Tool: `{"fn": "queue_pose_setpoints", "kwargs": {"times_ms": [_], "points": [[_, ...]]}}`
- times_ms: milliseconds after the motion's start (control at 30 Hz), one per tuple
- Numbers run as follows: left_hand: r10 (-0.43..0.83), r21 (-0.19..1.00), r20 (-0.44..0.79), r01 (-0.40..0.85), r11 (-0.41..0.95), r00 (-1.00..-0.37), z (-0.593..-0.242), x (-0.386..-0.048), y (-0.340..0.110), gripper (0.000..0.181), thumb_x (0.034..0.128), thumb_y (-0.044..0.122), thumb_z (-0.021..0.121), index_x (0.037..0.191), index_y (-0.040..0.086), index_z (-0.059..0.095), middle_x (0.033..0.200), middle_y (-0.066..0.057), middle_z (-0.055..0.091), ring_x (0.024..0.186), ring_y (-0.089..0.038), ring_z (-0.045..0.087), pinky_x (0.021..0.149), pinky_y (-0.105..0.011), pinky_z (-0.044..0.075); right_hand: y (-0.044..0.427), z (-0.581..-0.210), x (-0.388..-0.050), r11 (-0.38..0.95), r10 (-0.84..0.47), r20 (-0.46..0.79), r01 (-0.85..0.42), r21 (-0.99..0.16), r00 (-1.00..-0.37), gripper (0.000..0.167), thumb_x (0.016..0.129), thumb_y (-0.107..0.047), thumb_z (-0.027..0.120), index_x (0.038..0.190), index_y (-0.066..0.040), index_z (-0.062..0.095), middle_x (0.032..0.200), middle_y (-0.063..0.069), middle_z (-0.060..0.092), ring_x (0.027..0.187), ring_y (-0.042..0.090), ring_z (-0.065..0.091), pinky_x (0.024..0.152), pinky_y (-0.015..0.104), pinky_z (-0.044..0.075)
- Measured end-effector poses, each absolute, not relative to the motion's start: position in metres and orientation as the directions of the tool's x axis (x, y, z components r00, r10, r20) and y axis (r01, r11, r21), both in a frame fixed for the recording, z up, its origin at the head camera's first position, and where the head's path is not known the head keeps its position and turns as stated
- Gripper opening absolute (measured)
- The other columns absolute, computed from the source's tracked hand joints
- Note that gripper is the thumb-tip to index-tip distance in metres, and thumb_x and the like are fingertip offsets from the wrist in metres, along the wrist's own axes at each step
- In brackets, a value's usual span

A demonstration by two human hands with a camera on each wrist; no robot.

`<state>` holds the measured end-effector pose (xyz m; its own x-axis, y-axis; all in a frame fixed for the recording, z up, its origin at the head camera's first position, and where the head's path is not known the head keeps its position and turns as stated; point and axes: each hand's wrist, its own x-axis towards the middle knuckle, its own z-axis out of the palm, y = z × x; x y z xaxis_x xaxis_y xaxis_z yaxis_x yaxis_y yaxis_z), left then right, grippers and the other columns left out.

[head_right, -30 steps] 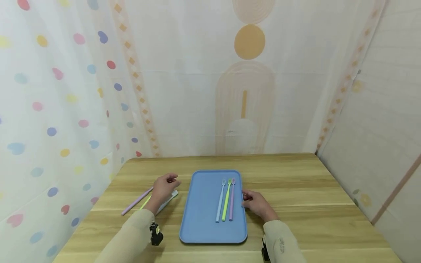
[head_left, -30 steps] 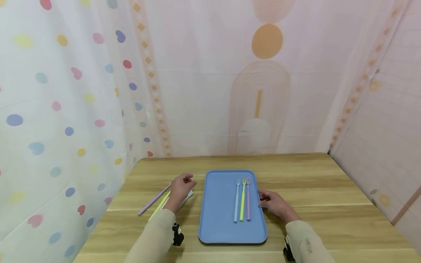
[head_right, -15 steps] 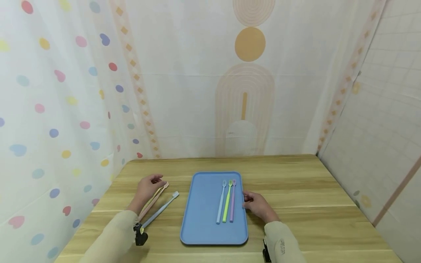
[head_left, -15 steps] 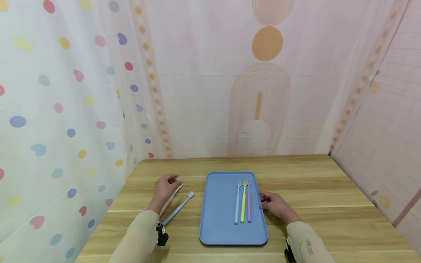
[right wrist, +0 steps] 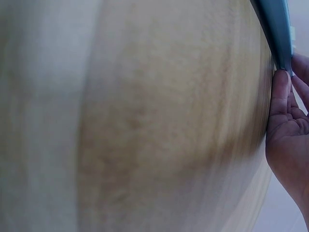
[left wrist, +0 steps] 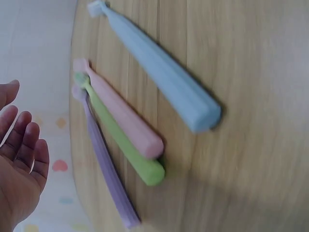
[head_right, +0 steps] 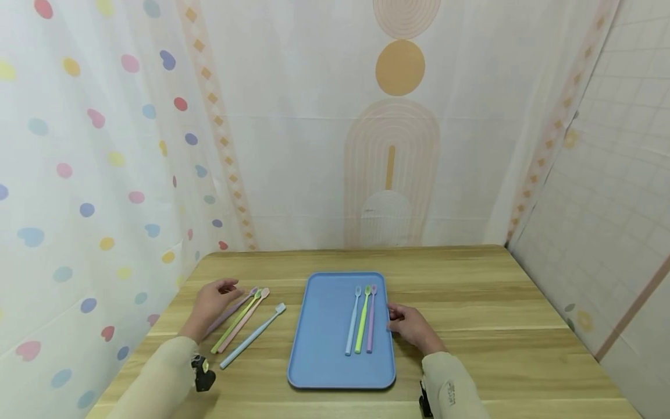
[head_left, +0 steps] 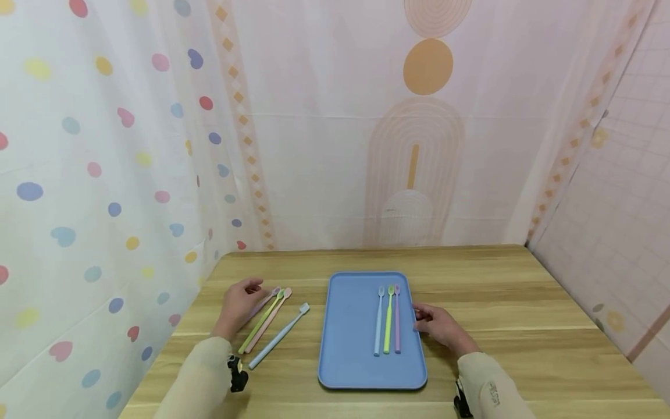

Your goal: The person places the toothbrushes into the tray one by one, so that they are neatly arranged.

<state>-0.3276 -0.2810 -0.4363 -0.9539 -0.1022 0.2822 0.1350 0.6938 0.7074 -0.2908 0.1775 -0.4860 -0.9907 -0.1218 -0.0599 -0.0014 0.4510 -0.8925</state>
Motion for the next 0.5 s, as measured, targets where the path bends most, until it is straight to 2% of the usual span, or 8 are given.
{"fn": "queue_pose_setpoints", "kwargs": {"times_ms": [333,500], "points": [[-0.13,0.711,0.203,0.055,0.701,-0.97,-0.445,-0.317,-0.306,0.039,0.0931,0.015,0.068,0.124,-0.008,0.062,0.103,-0.016,0.065,0.094,-0.028,0.058,0.077,-0.036,0.047,0.178,-0.484,-0.289,0.442,-0.131,-0.063,-0.002,-0.897,-0.989,0.051,0.09,0.004,0.064,0.139,0.005,0.052,0.11,0.012,0.061,0.099,0.025,0.053,0.086,0.039,0.047],[-0.124,0.711,0.194,0.052,0.701,-0.973,-0.452,-0.313,-0.318,0.038,0.0927,0.013,0.068,0.123,-0.009,0.062,0.102,-0.016,0.065,0.095,-0.029,0.059,0.08,-0.038,0.047,0.177,-0.485,-0.29,0.441,-0.132,-0.063,-0.002,-0.898,-0.989,0.051,0.09,0.004,0.064,0.14,0.005,0.052,0.11,0.012,0.061,0.099,0.025,0.053,0.084,0.037,0.048]]}}
